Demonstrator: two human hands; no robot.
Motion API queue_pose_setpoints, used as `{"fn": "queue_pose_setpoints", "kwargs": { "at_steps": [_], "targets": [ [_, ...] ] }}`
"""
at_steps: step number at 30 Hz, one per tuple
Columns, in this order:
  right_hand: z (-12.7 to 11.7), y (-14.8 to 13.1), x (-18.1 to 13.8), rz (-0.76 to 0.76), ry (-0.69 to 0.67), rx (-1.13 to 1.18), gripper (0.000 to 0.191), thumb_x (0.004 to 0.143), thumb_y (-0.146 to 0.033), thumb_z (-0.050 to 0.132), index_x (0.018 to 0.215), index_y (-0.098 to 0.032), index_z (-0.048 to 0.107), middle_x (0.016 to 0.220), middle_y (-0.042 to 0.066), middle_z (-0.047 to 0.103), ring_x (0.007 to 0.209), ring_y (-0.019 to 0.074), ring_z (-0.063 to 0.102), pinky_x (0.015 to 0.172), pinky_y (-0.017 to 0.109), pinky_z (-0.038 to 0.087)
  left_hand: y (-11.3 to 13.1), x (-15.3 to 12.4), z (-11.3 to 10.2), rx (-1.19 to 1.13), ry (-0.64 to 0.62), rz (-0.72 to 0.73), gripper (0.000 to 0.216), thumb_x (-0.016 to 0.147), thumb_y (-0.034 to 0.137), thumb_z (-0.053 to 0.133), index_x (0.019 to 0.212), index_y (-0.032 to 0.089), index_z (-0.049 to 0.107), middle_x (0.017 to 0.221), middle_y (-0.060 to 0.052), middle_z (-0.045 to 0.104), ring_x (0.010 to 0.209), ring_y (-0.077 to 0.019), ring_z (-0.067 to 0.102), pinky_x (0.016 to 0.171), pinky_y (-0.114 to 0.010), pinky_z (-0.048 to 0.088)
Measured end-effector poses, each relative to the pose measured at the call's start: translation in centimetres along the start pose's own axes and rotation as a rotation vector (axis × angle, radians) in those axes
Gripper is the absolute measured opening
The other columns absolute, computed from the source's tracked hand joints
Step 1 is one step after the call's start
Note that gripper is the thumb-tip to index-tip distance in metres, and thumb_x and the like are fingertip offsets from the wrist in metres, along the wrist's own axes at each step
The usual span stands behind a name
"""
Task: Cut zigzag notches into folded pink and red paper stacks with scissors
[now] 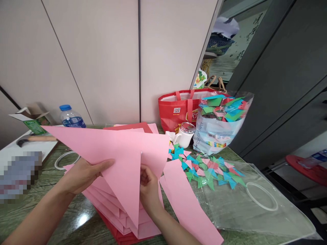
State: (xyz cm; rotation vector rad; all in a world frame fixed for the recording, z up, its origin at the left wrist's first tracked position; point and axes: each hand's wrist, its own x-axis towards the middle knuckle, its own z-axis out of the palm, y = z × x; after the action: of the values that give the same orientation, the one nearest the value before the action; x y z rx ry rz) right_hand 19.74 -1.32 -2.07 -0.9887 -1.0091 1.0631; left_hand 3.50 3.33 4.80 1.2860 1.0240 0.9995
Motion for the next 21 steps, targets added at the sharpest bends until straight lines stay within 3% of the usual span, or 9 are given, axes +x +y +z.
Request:
{"fn": "queue_pose_setpoints", "kwargs": {
  "at_steps": [5,21],
  "targets": [
    [-0.21,0.31,0.22,-0.007,0.0,0.035,0.032,0.058,-0.013,0.068,0.089,-0.017,0.06,0.089,0.006,0.069,0.08,0.0199,0.064,0.068,0.027,0.052,-0.07,-0.16,0.18,-0.003,-0.067,-0.037,0.033,0.068,0.031,0.068,0.096,0.017,0.058,0.093,-0.007,0.064,0.086,-0.0237,0.058,0.066,-0.032,0.049],
    [-0.29,-0.01,0.24,-0.02,0.018,0.021,0.031,0.058,-0.014,0.068,0.087,-0.018,0.061,0.088,0.005,0.07,0.079,0.0206,0.064,0.067,0.028,0.052,-0.04,-0.44,0.5,0.063,-0.023,-0.049,0.036,0.067,0.034,0.067,0.097,0.017,0.058,0.095,-0.008,0.063,0.082,-0.0227,0.057,0.06,-0.031,0.047]
  ]
}}
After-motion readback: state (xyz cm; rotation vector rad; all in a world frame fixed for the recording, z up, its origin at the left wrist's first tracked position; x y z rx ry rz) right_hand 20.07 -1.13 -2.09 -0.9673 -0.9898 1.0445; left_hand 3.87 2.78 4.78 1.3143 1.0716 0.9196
